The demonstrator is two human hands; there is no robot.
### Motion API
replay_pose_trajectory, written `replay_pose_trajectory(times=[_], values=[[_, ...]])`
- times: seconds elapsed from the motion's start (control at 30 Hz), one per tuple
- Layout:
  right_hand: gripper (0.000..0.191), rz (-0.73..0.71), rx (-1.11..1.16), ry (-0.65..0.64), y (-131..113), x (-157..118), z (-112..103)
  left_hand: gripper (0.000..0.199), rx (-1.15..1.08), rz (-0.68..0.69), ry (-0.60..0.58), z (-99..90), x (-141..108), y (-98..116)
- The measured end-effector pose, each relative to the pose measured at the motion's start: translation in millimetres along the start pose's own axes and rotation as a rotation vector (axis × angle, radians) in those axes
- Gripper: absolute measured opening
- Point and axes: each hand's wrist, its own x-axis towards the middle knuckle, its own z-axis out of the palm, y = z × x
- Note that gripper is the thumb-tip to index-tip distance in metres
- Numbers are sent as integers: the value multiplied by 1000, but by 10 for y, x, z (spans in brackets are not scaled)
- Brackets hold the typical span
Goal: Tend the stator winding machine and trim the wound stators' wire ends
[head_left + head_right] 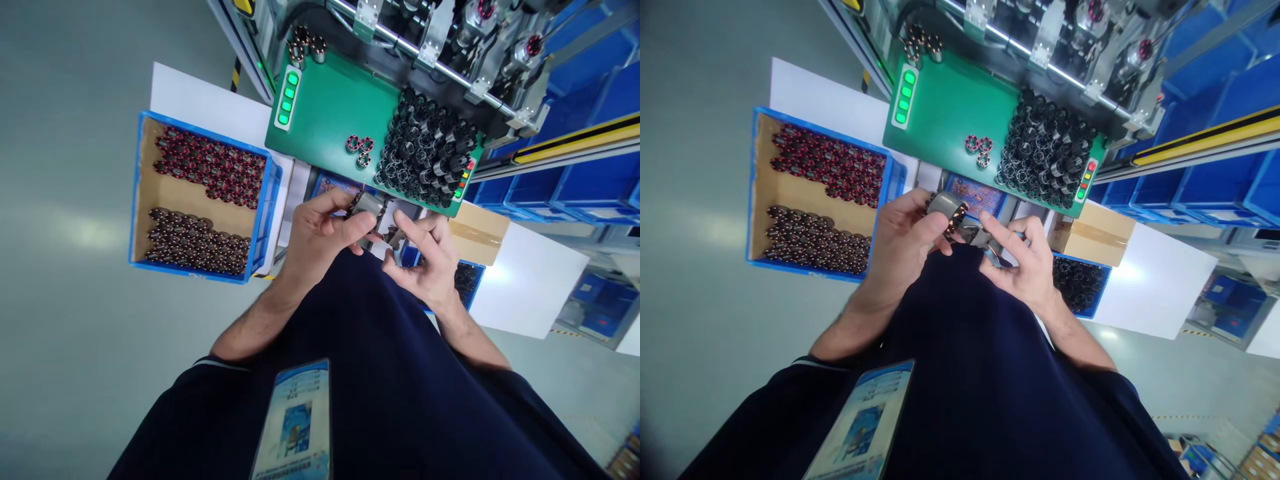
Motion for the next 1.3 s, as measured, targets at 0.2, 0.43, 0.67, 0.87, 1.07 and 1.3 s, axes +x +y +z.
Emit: replay_pose_trajectory(times=[0.2, 0.43, 0.67, 0.87, 1.07, 1.3], values=[[77, -10, 11, 52, -115, 65, -86, 39, -27, 81, -67, 110, -17, 101], [60, 134, 80, -36, -140, 4, -119, 43, -7, 7, -44, 117, -64, 121], [57, 220, 155, -139, -55, -14, -30, 49, 5, -40, 11, 75, -88, 37], [63, 361, 207, -326, 361, -62, 366, 62, 224, -130, 345, -356, 53, -723], [60, 441, 145, -417, 620, -266, 595, 29, 705, -228, 747, -1816, -163, -1118], [60, 421, 61, -517, 594, -190, 674, 13, 1151, -415, 1014, -3269, -494, -1270]])
